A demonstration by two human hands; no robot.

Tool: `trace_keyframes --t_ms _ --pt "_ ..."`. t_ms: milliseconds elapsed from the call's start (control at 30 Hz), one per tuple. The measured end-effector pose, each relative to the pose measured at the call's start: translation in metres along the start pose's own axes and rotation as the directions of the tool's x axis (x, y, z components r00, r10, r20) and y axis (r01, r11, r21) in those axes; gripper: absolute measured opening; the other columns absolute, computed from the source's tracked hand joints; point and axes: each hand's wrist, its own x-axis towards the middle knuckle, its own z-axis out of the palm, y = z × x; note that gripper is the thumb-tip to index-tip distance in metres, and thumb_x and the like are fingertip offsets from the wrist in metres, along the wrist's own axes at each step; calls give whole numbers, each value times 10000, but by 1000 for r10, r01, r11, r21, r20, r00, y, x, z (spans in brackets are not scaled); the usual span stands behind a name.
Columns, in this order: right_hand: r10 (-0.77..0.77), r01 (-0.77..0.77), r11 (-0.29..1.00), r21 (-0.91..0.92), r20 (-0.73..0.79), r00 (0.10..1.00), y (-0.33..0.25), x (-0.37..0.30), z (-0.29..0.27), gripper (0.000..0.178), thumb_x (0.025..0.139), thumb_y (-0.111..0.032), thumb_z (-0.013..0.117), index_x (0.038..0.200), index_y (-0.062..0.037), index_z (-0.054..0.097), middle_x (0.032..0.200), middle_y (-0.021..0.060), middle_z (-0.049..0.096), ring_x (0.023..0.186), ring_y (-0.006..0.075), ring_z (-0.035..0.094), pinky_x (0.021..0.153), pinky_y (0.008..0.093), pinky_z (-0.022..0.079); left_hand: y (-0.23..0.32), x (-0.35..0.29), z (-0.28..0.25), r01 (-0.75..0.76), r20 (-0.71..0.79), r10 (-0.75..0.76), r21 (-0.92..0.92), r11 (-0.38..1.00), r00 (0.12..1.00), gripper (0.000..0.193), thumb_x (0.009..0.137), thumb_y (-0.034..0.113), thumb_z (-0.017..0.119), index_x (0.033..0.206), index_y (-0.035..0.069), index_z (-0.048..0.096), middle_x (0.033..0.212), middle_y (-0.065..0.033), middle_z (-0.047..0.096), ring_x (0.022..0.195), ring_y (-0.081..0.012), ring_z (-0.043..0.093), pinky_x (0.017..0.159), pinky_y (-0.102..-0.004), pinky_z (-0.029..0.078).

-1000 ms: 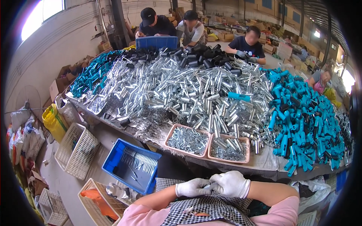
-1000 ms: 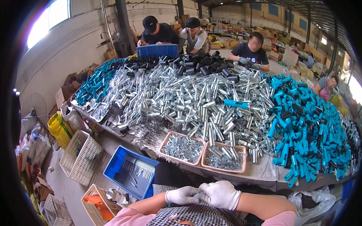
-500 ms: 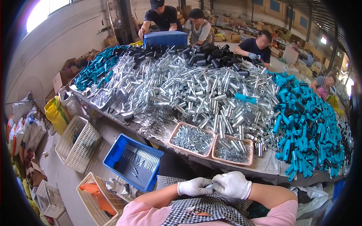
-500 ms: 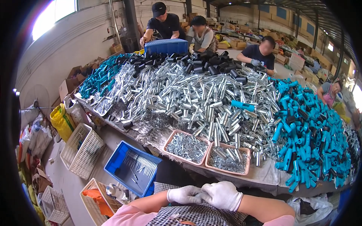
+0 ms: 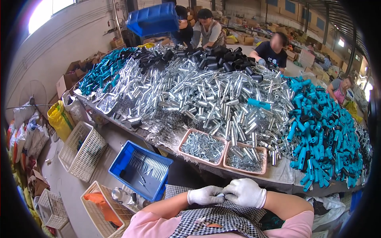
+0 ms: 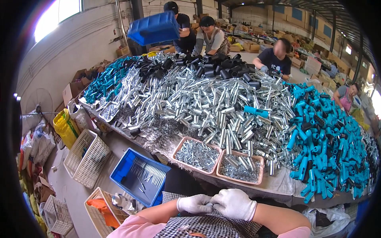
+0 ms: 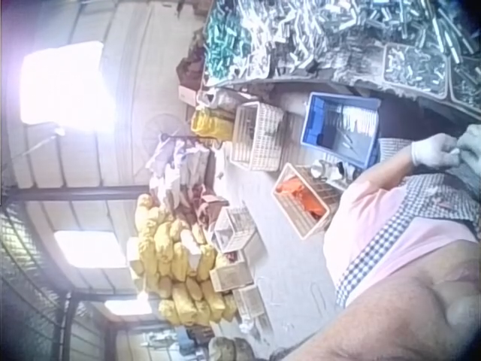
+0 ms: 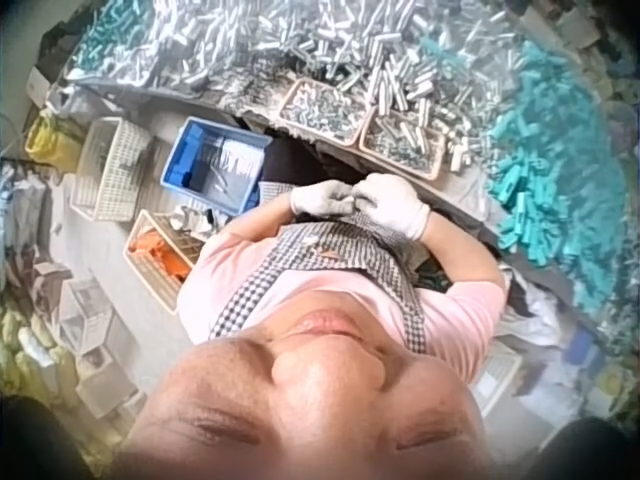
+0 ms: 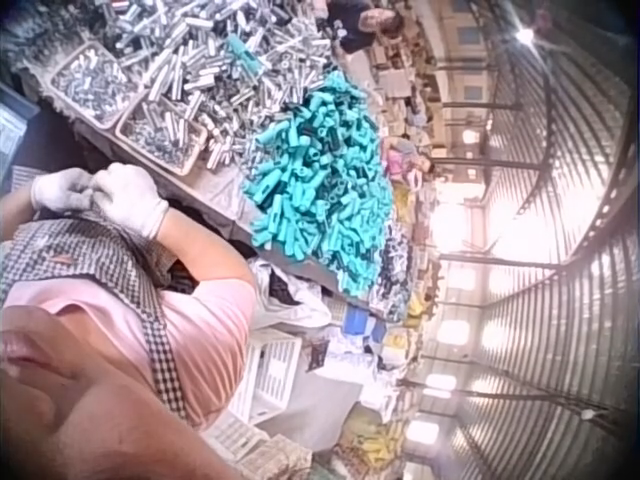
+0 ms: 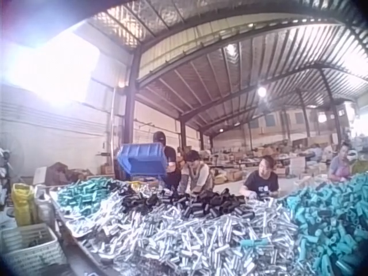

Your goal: Assembling hardware components by inserting metal tubes into plastic handles and securing them with screws.

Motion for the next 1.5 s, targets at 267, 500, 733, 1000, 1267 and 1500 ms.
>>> trace_keyframes --t_ms 267,500,733,1000,1267,1500 --pt "-288 286 957 -35 -42 957 17 0 4 279 734 -154 704 1011 -127 696 914 74 648 842 283 644 745 392 528 11 3 0 -71 7 71 -23 997 997 357 996 335 596 1104 -6 594 878 16 557 841 -85 492 757 -277 443" --pt "-56 59 998 -37 82 995 17 -1 1 218 847 -269 646 962 -97 715 759 110 673 680 293 668 627 385 542 11 4 5 29 7 -28 -96 995 1000 387 984 291 611 1229 -6 571 942 -46 627 885 -113 552 813 -300 474" --pt "239 -252 961 110 122 963 16 -5 1 442 909 -407 599 1171 -53 633 845 200 699 767 356 694 679 437 552 -5 13 16 -32 -85 42 116 993 995 359 986 307 598 1179 5 587 921 -106 656 866 -139 581 819 -322 483" --pt "9 -1 999 -53 151 988 29 -18 -3 396 829 -421 676 1072 -110 647 731 137 677 687 326 684 622 431 542 7 10 16 8 -44 -4 90 996 999 345 979 341 609 1094 16 592 842 -88 624 808 -143 563 761 -340 480" --pt "204 -176 975 -132 244 948 12 -12 -19 582 893 -648 516 1018 -97 655 787 157 694 750 346 689 674 460 540 -4 9 18 -59 -61 63 72 996 996 346 973 338 619 1089 13 593 869 -71 633 837 -122 560 771 -344 479" --pt "287 -270 958 -100 402 870 20 -15 -9 559 914 -631 501 859 -107 691 673 169 658 687 363 677 629 459 532 5 10 20 -30 -18 32 103 994 999 359 960 338 636 1102 9 604 885 -98 634 857 -159 580 796 -344 484"
